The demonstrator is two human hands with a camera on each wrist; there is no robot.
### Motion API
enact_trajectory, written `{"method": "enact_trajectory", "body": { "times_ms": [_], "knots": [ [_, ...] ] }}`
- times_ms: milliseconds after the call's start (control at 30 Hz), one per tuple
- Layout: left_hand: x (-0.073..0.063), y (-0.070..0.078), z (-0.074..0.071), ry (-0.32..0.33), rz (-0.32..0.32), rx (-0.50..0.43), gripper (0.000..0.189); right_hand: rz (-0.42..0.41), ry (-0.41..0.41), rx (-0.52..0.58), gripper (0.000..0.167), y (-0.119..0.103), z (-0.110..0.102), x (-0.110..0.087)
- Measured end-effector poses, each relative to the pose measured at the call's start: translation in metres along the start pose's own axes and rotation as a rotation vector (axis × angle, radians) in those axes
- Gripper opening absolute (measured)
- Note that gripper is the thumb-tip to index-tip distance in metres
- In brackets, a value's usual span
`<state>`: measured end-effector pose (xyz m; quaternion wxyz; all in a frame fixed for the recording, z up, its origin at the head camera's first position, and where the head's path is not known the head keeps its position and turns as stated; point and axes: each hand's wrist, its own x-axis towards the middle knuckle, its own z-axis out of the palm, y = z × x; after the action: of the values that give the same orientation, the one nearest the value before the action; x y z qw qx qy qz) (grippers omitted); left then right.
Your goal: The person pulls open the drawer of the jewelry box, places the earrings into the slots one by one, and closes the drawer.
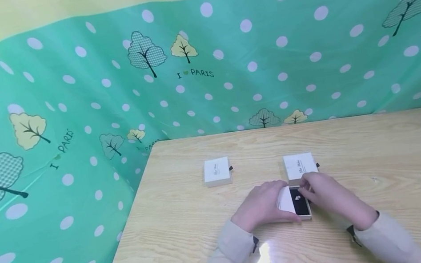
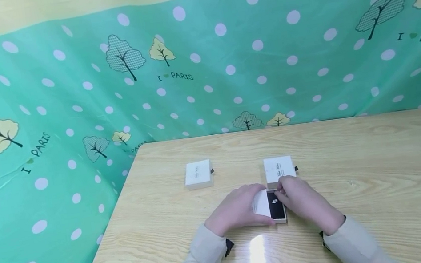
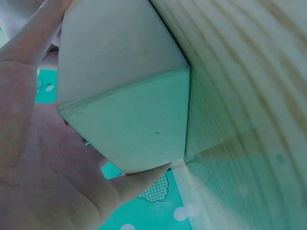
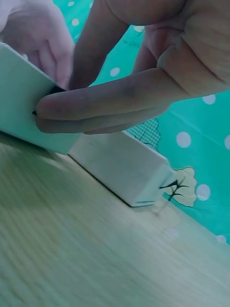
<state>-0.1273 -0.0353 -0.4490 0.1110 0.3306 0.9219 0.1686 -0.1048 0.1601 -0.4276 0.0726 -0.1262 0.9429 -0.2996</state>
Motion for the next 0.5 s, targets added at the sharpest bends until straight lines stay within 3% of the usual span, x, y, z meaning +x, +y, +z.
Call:
{"method": "enact_trajectory", "body": {
  "times_ms": [200,500],
  "knots": [
    [0.002,-0.001,0.001,0.009,0.011,-0.002,0.088,0.050,0.006,0.042,0.012,-0.009,0.007,0.002],
    [0.001,-0.002,0.004,0.017,0.007,-0.013,0.084,0.022,0.013,0.032,0.017,-0.018,0.017,0.004]
  ]
}}
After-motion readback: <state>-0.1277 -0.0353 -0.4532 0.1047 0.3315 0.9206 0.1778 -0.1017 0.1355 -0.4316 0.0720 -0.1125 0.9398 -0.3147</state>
